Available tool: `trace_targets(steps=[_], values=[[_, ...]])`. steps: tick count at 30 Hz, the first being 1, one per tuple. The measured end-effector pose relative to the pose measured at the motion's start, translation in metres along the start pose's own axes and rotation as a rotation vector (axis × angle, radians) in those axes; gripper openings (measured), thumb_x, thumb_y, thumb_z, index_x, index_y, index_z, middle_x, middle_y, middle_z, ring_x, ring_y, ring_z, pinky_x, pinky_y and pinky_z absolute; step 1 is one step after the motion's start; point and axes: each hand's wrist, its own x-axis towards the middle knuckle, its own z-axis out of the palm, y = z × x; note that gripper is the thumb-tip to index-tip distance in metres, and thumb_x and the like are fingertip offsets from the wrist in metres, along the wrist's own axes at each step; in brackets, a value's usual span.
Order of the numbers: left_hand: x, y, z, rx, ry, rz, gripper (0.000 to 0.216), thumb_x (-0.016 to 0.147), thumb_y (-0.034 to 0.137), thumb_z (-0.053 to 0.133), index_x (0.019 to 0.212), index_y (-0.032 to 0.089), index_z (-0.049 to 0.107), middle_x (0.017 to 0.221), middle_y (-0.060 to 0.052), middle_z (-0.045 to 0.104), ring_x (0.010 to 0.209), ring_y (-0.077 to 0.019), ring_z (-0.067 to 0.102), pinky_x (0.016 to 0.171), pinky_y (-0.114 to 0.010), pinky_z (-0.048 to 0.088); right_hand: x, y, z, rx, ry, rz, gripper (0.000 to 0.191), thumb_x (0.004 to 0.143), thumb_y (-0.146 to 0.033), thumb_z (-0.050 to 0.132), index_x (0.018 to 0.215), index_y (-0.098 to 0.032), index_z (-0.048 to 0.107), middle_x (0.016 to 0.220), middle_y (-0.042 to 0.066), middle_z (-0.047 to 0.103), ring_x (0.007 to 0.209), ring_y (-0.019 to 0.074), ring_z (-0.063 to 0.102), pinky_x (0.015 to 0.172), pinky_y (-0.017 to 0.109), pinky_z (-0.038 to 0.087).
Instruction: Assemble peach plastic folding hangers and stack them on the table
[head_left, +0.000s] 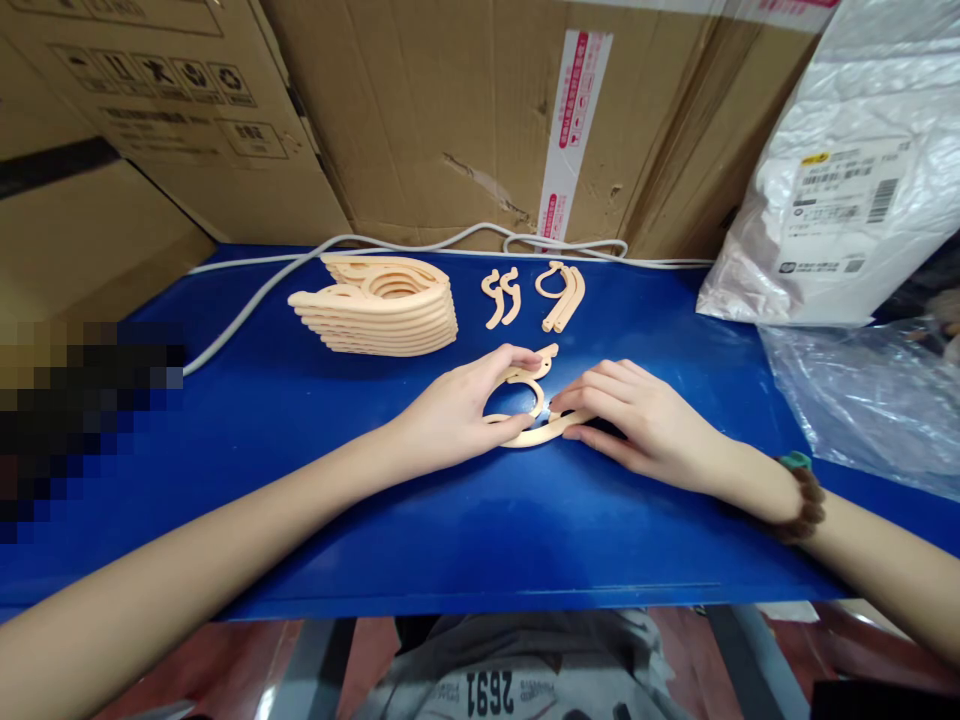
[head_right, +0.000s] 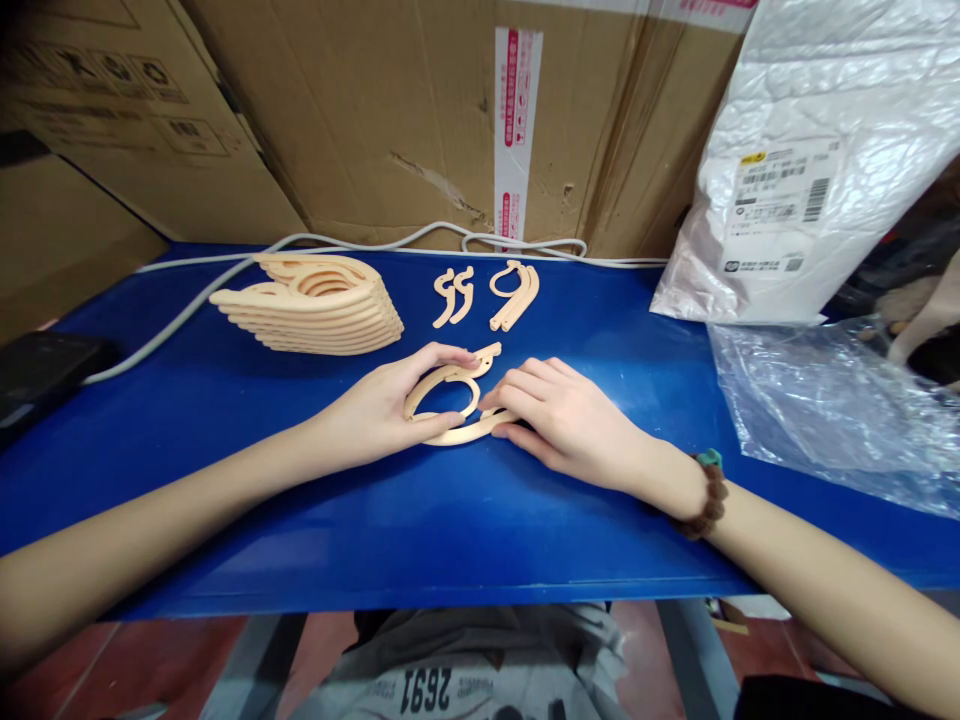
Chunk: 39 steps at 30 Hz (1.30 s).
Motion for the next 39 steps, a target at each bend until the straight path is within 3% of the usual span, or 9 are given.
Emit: trace_targets(steps=[8,14,23,28,33,36,39], values=[[0.000,0.004,-0.001,-0.012,-0.024,-0.021,0.035,0.093,0.034,0.053,0.127,0.025,0.047,0.133,-0.003,0.059,0.124,-0.0217,0.055,0.106,-0.037,0.043,0.000,0.004,0.001,-0.017,0.014,0.025,0.021,0.100,-0.029,0.045,0.111,-0.018,0.059,0.110,0.009,0.067,0.098,0.0207,0.057,0.084,0.035,0.041],[0.000,0.001,-0.002,-0.034,-0.022,0.013,0.034,0.096,0.018,0.035,0.126,0.025,0.049,0.130,-0.002,0.061,0.123,-0.0186,0.056,0.106,-0.035,0.043,0.000,0.004,0.000,-0.019,0.045,0.032,0.020,0.099,-0.027,0.046,0.110,-0.018,0.060,0.108,0.009,0.069,0.098,0.0197,0.059,0.084,0.035,0.042],[0.005,-0.005,-0.006,0.086,0.052,0.116,0.029,0.092,0.014,0.039,0.110,0.020,0.060,0.111,-0.005,0.067,0.104,-0.0190,0.062,0.091,-0.033,0.048,-0.001,0.005,0.000,-0.101,0.068,0.014,0.020,0.098,-0.023,0.046,0.112,-0.018,0.059,0.113,0.010,0.065,0.099,0.0201,0.058,0.083,0.034,0.044],[0.003,-0.002,-0.008,0.174,0.035,0.162,0.040,0.085,0.006,0.041,0.118,0.022,0.057,0.130,-0.006,0.058,0.124,-0.0219,0.050,0.109,-0.042,0.039,-0.005,0.003,0.002,-0.163,0.108,0.080,0.024,0.097,-0.021,0.043,0.116,-0.017,0.056,0.095,0.008,0.066,0.082,0.0188,0.060,0.070,0.030,0.046],[-0.002,0.003,-0.006,0.178,-0.048,0.202,0.054,0.076,0.008,0.051,0.129,0.022,0.050,0.145,-0.007,0.044,0.142,-0.0256,0.029,0.119,-0.048,0.026,-0.003,0.000,-0.002,-0.098,0.066,0.130,0.015,0.094,-0.022,0.041,0.099,-0.017,0.054,0.092,0.009,0.064,0.079,0.0191,0.059,0.068,0.030,0.045],[-0.004,0.004,-0.005,0.157,-0.112,0.210,0.063,0.075,0.011,0.055,0.136,0.022,0.043,0.151,-0.008,0.038,0.146,-0.0260,0.022,0.120,-0.048,0.023,-0.002,-0.001,-0.004,-0.065,0.048,0.099,0.020,0.095,-0.036,0.047,0.101,-0.018,0.052,0.099,0.011,0.065,0.084,0.0215,0.059,0.074,0.034,0.045],[-0.005,0.004,-0.005,0.155,-0.146,0.194,0.067,0.076,0.016,0.060,0.139,0.022,0.039,0.153,-0.009,0.034,0.148,-0.0274,0.017,0.120,-0.050,0.022,-0.002,-0.002,-0.003,-0.009,-0.003,0.042,0.046,0.085,-0.061,0.058,0.100,-0.018,0.050,0.117,0.015,0.063,0.100,0.0266,0.058,0.084,0.041,0.044]])
